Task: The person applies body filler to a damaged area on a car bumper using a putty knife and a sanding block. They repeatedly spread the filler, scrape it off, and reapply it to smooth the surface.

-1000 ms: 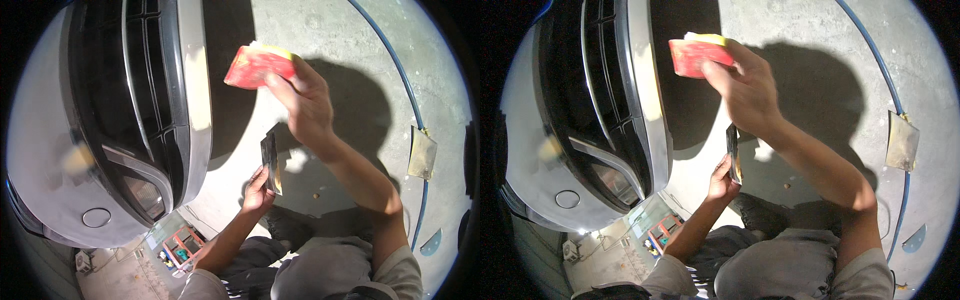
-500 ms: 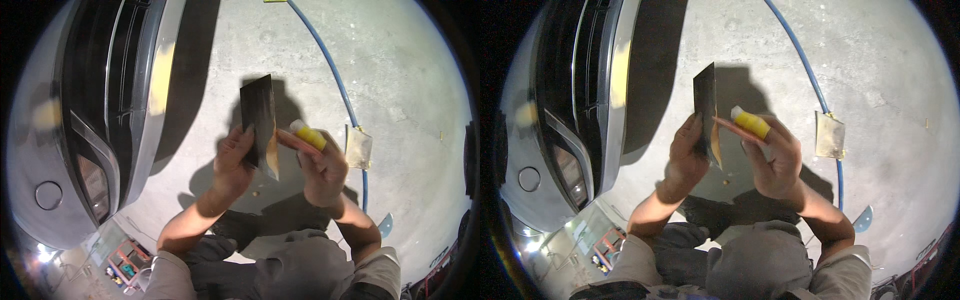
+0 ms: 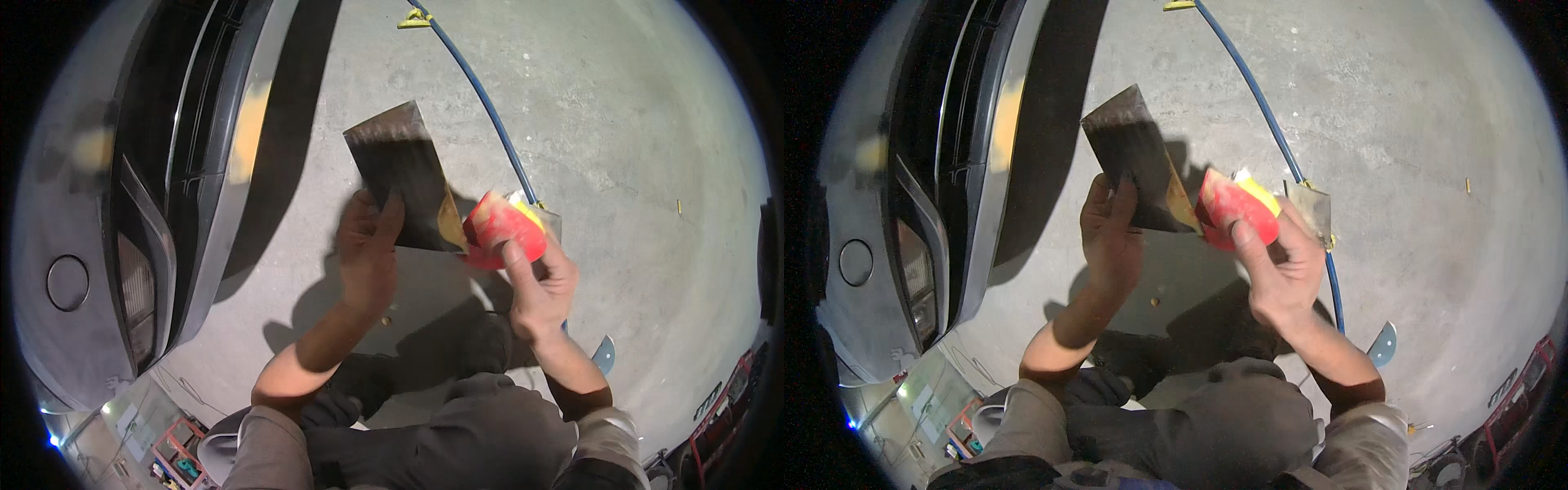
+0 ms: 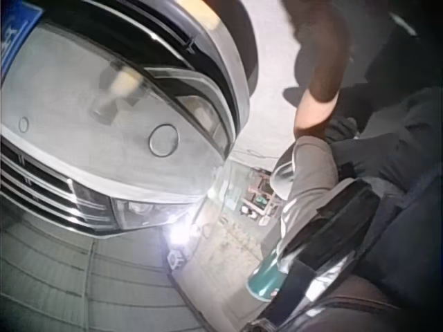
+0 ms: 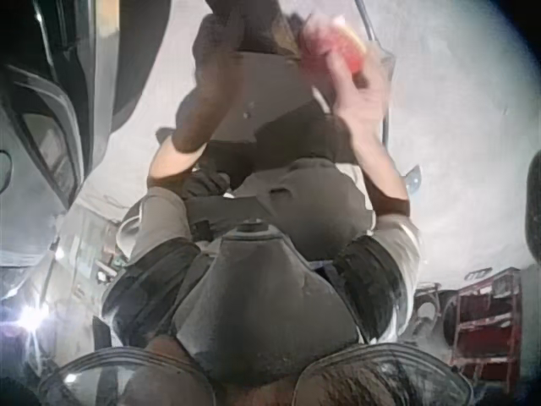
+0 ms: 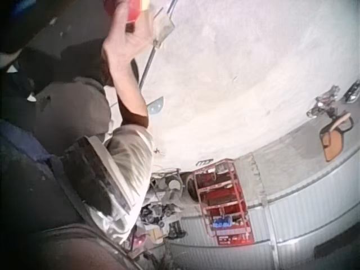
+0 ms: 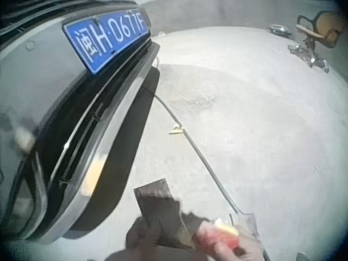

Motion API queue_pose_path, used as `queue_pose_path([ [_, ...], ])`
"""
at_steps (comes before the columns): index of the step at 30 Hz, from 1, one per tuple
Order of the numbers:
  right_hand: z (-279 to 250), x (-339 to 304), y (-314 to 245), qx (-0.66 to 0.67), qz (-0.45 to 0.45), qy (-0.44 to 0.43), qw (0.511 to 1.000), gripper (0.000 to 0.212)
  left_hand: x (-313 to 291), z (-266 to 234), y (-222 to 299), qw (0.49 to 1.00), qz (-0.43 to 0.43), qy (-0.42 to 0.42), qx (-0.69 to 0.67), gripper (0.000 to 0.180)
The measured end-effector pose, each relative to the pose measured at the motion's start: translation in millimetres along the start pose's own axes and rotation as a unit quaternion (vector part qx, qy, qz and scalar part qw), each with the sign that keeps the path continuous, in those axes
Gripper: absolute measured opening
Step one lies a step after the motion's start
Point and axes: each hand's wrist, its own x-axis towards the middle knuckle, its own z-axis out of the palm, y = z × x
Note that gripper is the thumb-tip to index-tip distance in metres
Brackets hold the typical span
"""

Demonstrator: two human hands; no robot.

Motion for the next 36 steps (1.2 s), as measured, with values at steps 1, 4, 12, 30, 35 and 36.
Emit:
queue_pose_path([
  [1, -2, -1, -1, 0.022, 0.006, 0.002, 1.0, 0.026, -3, 3, -1, 0.999, 0.031, -0.012, -0.029, 0.019],
  [4, -6, -3, -3, -0.062, -0.042, -0.143, 0.987, 0.023, -8, 10, -1, 0.997, 0.062, 0.004, -0.037, 0.017],
  [12, -8, -9, -11, -0.032, -0.043, -0.119, 0.992, 0.022, -16, 20, 0, 0.999, 0.017, 0.042, 0.005, 0.023],
  [30, -23, -6, -5, 0.076, 0.091, -0.113, 0.986, 0.024, -15, 14, 14, 0.995, 0.036, -0.039, -0.084, 0.025],
  [35, -45, 41, -10, 0.361, 0.121, -0.082, 0.921, 0.037, -28, 22, 17, 0.989, -0.09, -0.074, -0.097, 0.018],
  [36, -44, 46, -11, 0.387, 0.113, -0.088, 0.911, 0.036, -31, 26, 17, 0.981, -0.122, -0.106, -0.103, 0.018],
])
